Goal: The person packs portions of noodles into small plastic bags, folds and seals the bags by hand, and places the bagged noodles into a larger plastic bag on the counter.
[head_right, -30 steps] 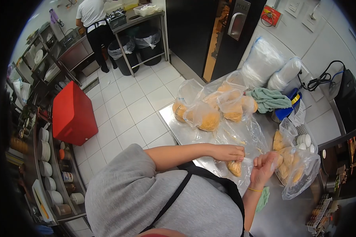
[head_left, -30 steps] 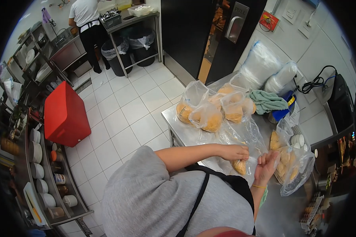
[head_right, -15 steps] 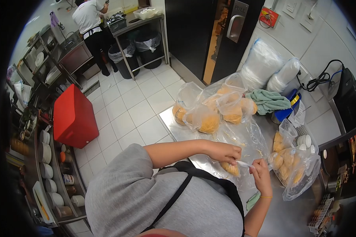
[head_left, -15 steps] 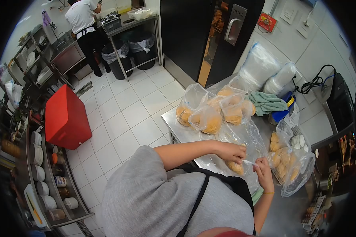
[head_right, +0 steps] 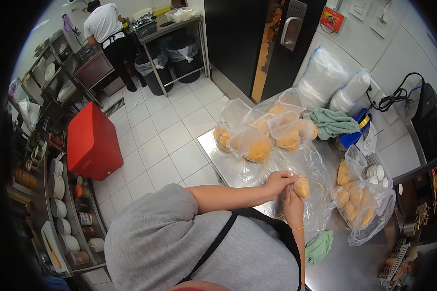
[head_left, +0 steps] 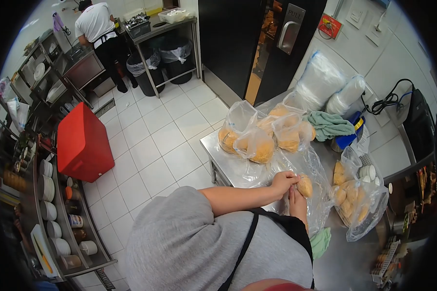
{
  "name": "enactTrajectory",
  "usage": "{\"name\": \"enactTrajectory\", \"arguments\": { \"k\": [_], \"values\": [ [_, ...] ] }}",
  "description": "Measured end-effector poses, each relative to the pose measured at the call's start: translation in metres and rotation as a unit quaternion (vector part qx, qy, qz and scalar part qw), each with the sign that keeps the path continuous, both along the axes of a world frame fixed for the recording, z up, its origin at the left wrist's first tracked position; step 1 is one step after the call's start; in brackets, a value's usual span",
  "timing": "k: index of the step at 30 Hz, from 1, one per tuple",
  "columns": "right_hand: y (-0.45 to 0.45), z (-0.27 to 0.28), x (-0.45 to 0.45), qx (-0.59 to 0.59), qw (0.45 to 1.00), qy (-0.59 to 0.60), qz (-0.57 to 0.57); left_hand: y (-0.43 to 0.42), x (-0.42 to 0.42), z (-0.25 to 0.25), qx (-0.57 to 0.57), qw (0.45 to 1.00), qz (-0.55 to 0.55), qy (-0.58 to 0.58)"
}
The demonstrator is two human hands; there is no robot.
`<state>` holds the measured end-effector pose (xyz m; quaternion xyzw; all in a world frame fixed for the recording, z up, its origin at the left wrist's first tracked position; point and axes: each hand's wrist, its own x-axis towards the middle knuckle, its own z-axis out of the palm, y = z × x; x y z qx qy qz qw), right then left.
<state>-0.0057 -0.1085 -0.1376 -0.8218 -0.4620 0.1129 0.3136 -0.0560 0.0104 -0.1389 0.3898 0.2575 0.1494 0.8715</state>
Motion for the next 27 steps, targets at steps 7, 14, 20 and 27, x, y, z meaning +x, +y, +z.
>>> {"name": "enactTrajectory", "arguments": {
  "k": [7,14,20,27],
  "values": [
    [0.002,0.043,-0.009,0.023,0.984,-0.166,-0.056,0.006,0.008,-0.008,0.397,0.914,0.081,-0.021],
    [-0.016,0.033,0.014,0.133,0.986,-0.09,-0.035,0.021,-0.004,-0.016,0.395,0.912,-0.052,-0.102],
    [-0.037,-0.007,0.034,0.096,0.967,0.229,-0.062,0.022,-0.014,-0.024,0.426,0.881,-0.135,-0.154],
    [-0.046,0.003,0.027,0.203,0.833,0.508,-0.083,0.02,-0.005,-0.017,0.541,0.804,-0.192,-0.154]
  ]
}}
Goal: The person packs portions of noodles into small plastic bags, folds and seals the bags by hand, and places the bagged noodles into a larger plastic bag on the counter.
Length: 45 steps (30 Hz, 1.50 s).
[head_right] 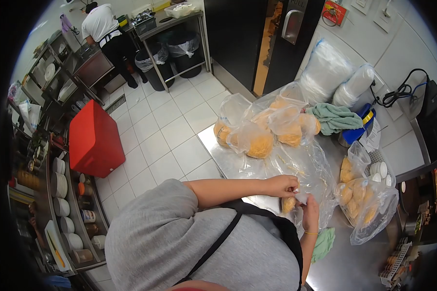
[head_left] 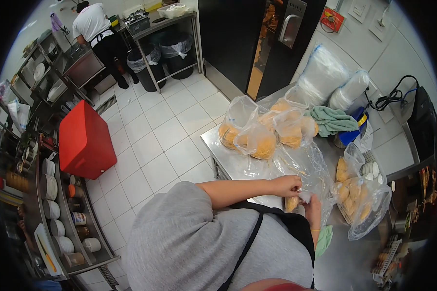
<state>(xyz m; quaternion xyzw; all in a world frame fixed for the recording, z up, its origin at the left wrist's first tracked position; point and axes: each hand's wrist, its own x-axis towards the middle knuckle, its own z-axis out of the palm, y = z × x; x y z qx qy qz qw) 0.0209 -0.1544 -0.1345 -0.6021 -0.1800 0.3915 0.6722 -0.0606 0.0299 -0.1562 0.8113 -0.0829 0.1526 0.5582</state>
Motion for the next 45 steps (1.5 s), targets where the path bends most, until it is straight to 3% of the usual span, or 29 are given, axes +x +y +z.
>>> {"name": "enactTrajectory", "arguments": {
  "k": [3,5,7,14,16,17,19,23,25,29,38,45],
  "values": [
    [0.002,0.016,0.003,0.016,0.999,0.037,-0.003,0.01,0.003,0.005,0.037,0.998,-0.045,0.006],
    [0.003,0.01,0.003,0.001,0.999,-0.019,0.029,0.017,0.006,0.009,0.047,0.995,-0.086,0.027],
    [0.011,0.008,0.002,0.032,0.97,-0.201,0.13,0.021,0.006,0.007,0.038,0.988,-0.145,0.043],
    [0.016,0.003,0.0,-0.007,0.98,-0.127,0.152,0.029,0.003,0.008,0.006,0.977,-0.209,0.038],
    [0.02,0.005,0.0,-0.044,0.946,-0.288,0.144,0.03,0.002,0.012,0.006,0.975,-0.214,0.062],
    [0.02,0.007,-0.001,-0.046,0.946,-0.287,0.144,0.028,0.001,0.009,0.005,0.975,-0.215,0.062],
    [0.022,0.013,-0.006,-0.075,0.92,-0.365,0.121,0.022,0.0,0.005,-0.005,0.993,-0.115,0.041],
    [0.022,-0.01,-0.015,-0.04,0.959,-0.274,0.059,0.0,-0.009,0.002,0.007,1.0,-0.007,0.005],
    [0.023,-0.017,-0.016,-0.04,0.952,-0.302,0.022,-0.013,-0.01,-0.003,0.065,0.984,0.143,-0.079],
    [0.03,-0.014,-0.02,-0.058,0.952,-0.3,0.018,-0.012,-0.014,0.007,0.091,0.974,0.19,-0.088],
    [0.032,-0.027,-0.03,-0.016,0.959,-0.279,-0.056,0.01,-0.023,0.009,-0.096,0.995,0.011,0.011],
    [0.031,-0.029,-0.03,0.0,0.966,-0.253,-0.043,0.012,-0.017,0.015,-0.032,0.999,0.003,0.027]
  ]
}}
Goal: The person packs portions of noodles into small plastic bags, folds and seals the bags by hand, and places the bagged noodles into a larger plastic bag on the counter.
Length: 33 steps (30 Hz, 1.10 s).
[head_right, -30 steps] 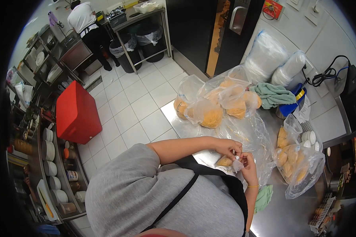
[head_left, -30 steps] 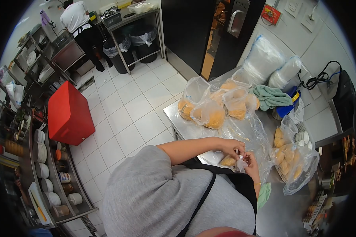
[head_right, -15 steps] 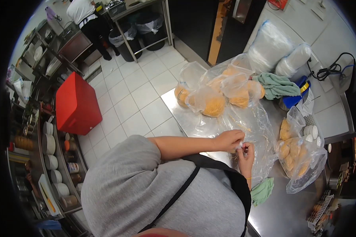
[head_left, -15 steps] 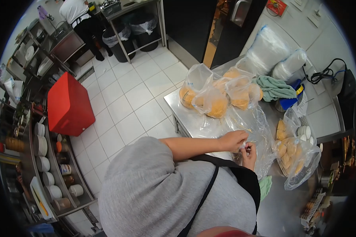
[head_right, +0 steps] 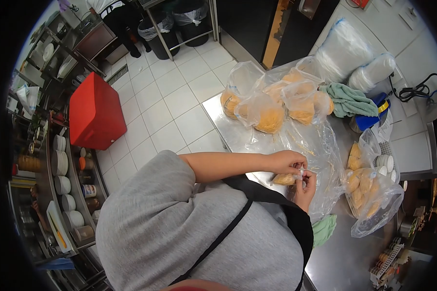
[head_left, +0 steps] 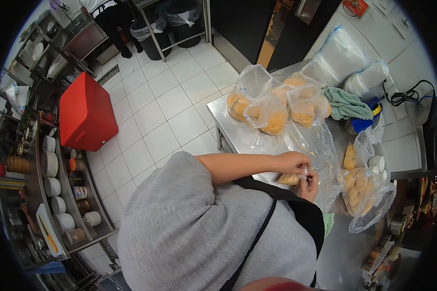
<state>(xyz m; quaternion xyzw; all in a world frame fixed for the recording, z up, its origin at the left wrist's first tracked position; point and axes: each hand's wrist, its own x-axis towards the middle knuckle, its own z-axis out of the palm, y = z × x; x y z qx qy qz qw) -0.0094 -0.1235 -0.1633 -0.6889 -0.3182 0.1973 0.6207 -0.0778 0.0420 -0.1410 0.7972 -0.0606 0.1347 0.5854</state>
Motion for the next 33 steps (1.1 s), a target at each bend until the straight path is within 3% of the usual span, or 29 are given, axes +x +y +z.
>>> {"name": "enactTrajectory", "arguments": {
  "k": [8,17,22,26,29,30,32,33],
  "values": [
    [-0.006,-0.003,0.002,0.016,0.999,0.037,0.025,-0.01,0.0,-0.002,0.099,0.994,0.023,-0.033],
    [0.0,0.01,-0.005,-0.066,0.974,-0.218,-0.016,-0.024,0.002,-0.018,0.103,0.979,0.148,-0.099],
    [0.002,0.015,-0.009,-0.067,0.967,-0.245,-0.013,-0.011,-0.018,-0.013,0.011,0.999,0.036,-0.036],
    [-0.002,0.007,-0.008,-0.059,0.967,-0.249,-0.02,-0.011,-0.028,-0.021,-0.019,1.0,0.01,-0.008],
    [-0.003,0.009,-0.011,-0.054,0.978,-0.201,-0.023,-0.014,-0.024,-0.038,-0.25,0.968,0.003,0.033],
    [-0.003,0.01,-0.011,-0.056,0.977,-0.202,-0.028,-0.015,-0.022,-0.036,-0.251,0.968,-0.002,0.033],
    [-0.005,0.011,-0.011,-0.056,0.979,-0.194,-0.016,-0.014,-0.02,-0.032,-0.271,0.948,0.069,0.152],
    [-0.004,0.011,-0.011,-0.056,0.979,-0.196,-0.021,-0.013,-0.019,-0.027,-0.215,0.957,0.078,0.18]
  ]
}}
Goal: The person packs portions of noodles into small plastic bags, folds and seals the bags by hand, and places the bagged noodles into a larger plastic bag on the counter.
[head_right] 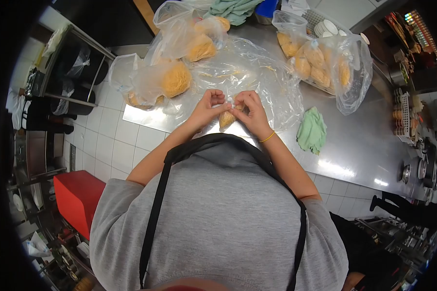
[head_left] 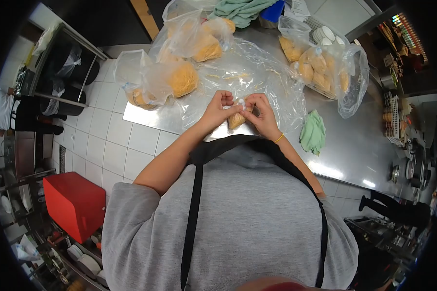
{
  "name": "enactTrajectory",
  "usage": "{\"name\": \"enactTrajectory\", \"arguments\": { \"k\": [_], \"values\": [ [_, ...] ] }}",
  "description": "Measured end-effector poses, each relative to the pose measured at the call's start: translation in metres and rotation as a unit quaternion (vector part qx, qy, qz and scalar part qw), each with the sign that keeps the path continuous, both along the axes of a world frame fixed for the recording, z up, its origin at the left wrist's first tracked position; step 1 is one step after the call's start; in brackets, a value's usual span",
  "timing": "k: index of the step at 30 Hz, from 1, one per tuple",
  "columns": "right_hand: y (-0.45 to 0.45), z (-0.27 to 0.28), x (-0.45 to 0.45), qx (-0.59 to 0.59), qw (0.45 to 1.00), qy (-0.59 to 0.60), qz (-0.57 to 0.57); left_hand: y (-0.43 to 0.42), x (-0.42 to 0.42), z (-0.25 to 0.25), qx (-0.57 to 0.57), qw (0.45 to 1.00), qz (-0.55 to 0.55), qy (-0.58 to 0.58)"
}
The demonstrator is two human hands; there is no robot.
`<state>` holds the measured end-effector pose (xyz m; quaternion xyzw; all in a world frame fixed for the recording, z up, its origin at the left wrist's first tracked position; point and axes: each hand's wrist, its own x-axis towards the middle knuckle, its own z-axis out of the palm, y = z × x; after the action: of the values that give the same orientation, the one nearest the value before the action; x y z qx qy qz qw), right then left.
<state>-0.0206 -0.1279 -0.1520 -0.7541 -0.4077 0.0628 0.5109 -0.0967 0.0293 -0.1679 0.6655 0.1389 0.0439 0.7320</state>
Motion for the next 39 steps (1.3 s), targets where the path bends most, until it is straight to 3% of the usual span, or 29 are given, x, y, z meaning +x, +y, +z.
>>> {"name": "enactTrajectory", "arguments": {
  "k": [3,5,10,13,15,17,19,20,22,24,25,27,31,32,33,34,36,39],
  "values": [
    [-0.002,-0.011,-0.004,0.055,0.997,-0.03,-0.042,0.005,0.003,0.016,-0.008,0.989,-0.114,0.097],
    [-0.004,0.002,-0.013,-0.027,0.991,0.027,-0.13,0.002,0.004,0.018,-0.007,0.986,-0.142,0.09],
    [-0.014,0.0,-0.008,-0.071,0.986,0.112,-0.102,-0.016,0.005,0.034,-0.095,0.981,-0.123,0.112],
    [-0.02,0.014,-0.01,0.025,0.983,0.163,-0.075,-0.029,0.007,0.046,-0.14,0.98,-0.126,0.069],
    [-0.034,0.046,-0.008,0.131,0.931,0.329,-0.085,-0.038,0.008,0.062,-0.103,0.979,-0.173,-0.041],
    [-0.054,0.06,0.006,0.178,0.93,0.274,-0.166,-0.044,0.01,0.093,-0.107,0.973,-0.192,-0.068],
    [-0.08,0.086,0.027,0.323,0.882,0.259,-0.225,-0.049,0.012,0.109,-0.085,0.965,-0.239,-0.073],
    [-0.101,0.1,0.047,0.32,0.889,0.196,-0.261,-0.049,0.012,0.109,-0.07,0.964,-0.241,-0.086],
    [-0.134,0.13,0.077,0.264,0.886,0.056,-0.378,-0.047,0.012,0.104,-0.058,0.969,-0.229,-0.075],
    [-0.186,0.121,0.13,0.065,0.877,-0.107,-0.463,-0.042,0.011,0.097,-0.045,0.973,-0.218,-0.063],
    [-0.199,0.118,0.147,0.066,0.876,-0.108,-0.465,-0.039,0.01,0.093,-0.045,0.978,-0.201,-0.047],
    [-0.21,0.113,0.175,-0.116,0.881,-0.111,-0.445,-0.034,0.008,0.089,-0.047,0.982,-0.179,-0.034],
    [-0.189,0.1,0.206,-0.173,0.878,-0.117,-0.431,-0.026,0.005,0.083,-0.043,0.984,-0.174,-0.02],
    [-0.183,0.097,0.212,0.006,0.909,0.057,-0.412,-0.025,0.004,0.081,-0.048,0.983,-0.175,-0.004],
    [-0.179,0.093,0.219,0.184,0.882,0.229,-0.368,-0.025,0.004,0.079,-0.053,0.983,-0.175,0.012],
    [-0.183,0.083,0.232,0.184,0.883,0.23,-0.366,-0.025,0.003,0.077,-0.052,0.983,-0.173,0.012],
    [-0.19,0.071,0.249,0.306,0.826,0.374,-0.29,-0.025,0.001,0.073,-0.067,0.984,-0.164,0.01],
    [-0.194,0.068,0.254,0.29,0.836,0.385,-0.263,-0.024,0.0,0.068,-0.075,0.981,-0.177,0.029]
  ]
}}
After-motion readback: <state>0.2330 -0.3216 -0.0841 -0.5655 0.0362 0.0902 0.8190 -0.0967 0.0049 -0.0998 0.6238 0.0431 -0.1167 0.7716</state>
